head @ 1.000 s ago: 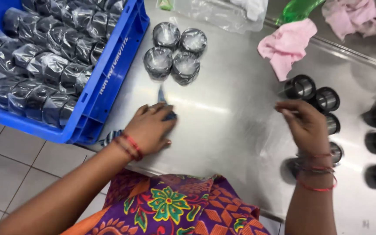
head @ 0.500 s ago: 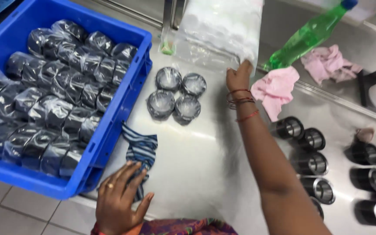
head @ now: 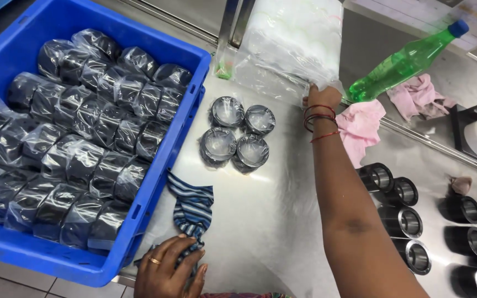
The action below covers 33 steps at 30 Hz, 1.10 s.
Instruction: The person wraps individual black circular metal parts in plastic, places them into a blue plastic crate, and wipes a part with a cloth.
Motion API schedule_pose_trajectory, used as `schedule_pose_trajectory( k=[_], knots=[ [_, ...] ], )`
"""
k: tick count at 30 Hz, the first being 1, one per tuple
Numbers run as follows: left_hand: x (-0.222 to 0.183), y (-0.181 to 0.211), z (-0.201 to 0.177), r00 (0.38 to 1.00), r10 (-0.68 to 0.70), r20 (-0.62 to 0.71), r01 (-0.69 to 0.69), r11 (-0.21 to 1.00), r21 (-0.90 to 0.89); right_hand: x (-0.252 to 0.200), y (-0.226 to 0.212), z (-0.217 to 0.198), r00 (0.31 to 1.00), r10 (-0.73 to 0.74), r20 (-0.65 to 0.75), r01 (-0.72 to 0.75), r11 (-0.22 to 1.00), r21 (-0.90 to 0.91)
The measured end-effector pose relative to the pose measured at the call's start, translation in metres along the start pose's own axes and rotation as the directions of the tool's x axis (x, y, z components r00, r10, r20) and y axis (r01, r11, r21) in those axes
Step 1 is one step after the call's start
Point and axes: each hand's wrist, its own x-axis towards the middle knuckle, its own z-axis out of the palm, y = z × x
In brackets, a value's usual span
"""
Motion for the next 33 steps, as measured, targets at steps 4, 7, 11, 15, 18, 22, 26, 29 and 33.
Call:
schedule_pose_trajectory(
  k=[4, 7, 11, 15, 18, 22, 26, 29, 33],
  knots=[
    [0.000, 0.000, -0.001, 1.000, -0.006, 0.005, 0.006, 1.000, -0.027, 0.012, -0.005, -0.004, 0.997, 0.075, 0.026, -0.068, 0.974, -0.214],
    [-0.002, -0.002, -0.001, 1.000, -0.018, 0.024, 0.019, 0.999, -0.050, 0.023, -0.003, -0.005, 0.998, -0.018, 0.058, 0.044, 0.874, -0.484],
    [0.000, 0.000, -0.002, 0.996, -0.048, 0.078, 0.053, 0.997, -0.060, 0.019, -0.007, -0.007, 0.991, -0.114, -0.074, 0.076, 0.918, -0.389],
    [0.002, -0.001, -0.002, 0.995, -0.045, 0.085, 0.051, 0.997, -0.060, 0.023, -0.006, -0.006, 0.988, -0.118, -0.101, 0.076, 0.936, -0.343],
    [0.001, -0.004, 0.000, 0.999, -0.019, 0.042, 0.022, 0.997, -0.069, 0.041, 0.012, -0.001, 0.996, -0.043, -0.078, 0.022, 0.969, -0.247],
    [0.003, -0.001, 0.000, 1.000, -0.010, -0.006, 0.010, 0.997, -0.071, 0.003, 0.002, -0.017, 0.975, -0.193, -0.106, 0.158, 0.950, -0.271],
    [0.013, 0.008, -0.011, 0.999, -0.037, 0.012, 0.038, 0.996, -0.075, -0.047, 0.000, -0.044, 0.974, -0.224, -0.032, 0.203, 0.925, -0.320],
    [0.015, 0.009, -0.013, 0.999, -0.040, 0.031, 0.043, 0.996, -0.077, -0.069, 0.011, -0.059, 0.963, -0.269, -0.023, 0.264, 0.957, -0.123],
    [0.015, 0.008, -0.011, 0.999, -0.034, 0.037, 0.036, 0.997, -0.063, -0.070, 0.022, -0.067, 0.940, -0.340, -0.008, 0.334, 0.927, -0.168]
  ],
)
